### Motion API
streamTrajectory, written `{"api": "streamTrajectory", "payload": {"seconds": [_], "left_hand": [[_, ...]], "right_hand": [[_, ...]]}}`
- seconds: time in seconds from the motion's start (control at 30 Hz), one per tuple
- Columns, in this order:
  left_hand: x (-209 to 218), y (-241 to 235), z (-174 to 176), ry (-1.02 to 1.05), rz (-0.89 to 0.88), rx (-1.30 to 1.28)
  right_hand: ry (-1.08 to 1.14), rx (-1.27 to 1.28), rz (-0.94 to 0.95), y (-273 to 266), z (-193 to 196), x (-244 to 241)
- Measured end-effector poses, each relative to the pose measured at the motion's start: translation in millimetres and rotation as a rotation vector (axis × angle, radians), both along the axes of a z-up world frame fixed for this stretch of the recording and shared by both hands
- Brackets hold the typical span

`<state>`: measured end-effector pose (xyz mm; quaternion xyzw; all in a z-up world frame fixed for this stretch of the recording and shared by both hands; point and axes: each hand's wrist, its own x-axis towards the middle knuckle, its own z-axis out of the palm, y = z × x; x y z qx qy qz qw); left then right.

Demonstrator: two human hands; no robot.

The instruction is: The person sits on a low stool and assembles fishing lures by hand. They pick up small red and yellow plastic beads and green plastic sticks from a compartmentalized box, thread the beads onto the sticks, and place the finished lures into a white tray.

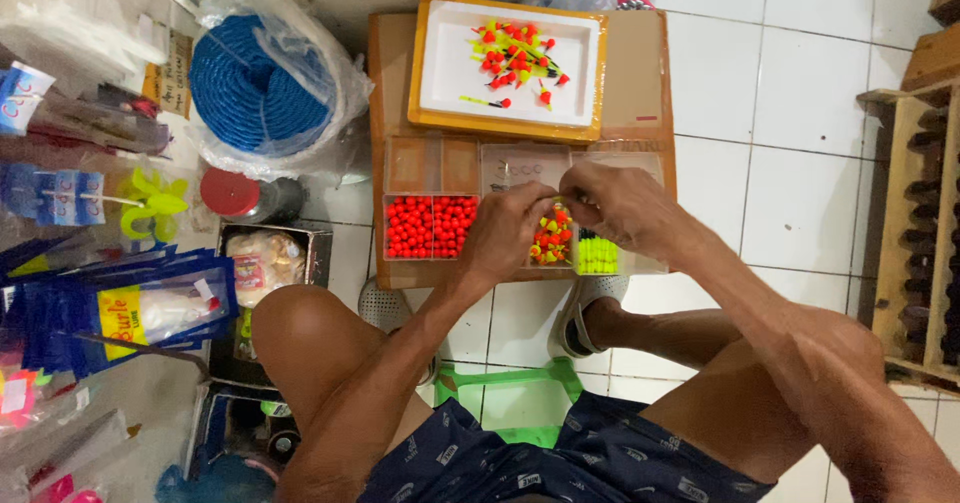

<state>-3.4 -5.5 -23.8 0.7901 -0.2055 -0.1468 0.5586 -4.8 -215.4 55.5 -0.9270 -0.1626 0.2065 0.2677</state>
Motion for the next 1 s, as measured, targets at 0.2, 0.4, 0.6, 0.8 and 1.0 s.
{"api": "streamTrajectory", "payload": {"seconds": [0.2,0.4,0.6,0.8,1.0], "left_hand": [[-12,-13,-1,0.395,0.027,-0.503],[-11,-18,-14,0.434,0.038,-0.561],[-10,-21,-21,0.46,0.031,-0.573],[-12,-24,-17,0.498,0.013,-0.581],[-12,-23,-13,0.484,0.044,-0.563]], "right_hand": [[0.101,0.809,-0.638,-1,-12,-39],[0.101,0.929,-0.697,6,-28,-50],[0.024,0.942,-0.71,13,-38,-47],[-0.005,0.908,-0.71,17,-33,-43],[-0.052,0.828,-0.736,14,-7,-42]]}}
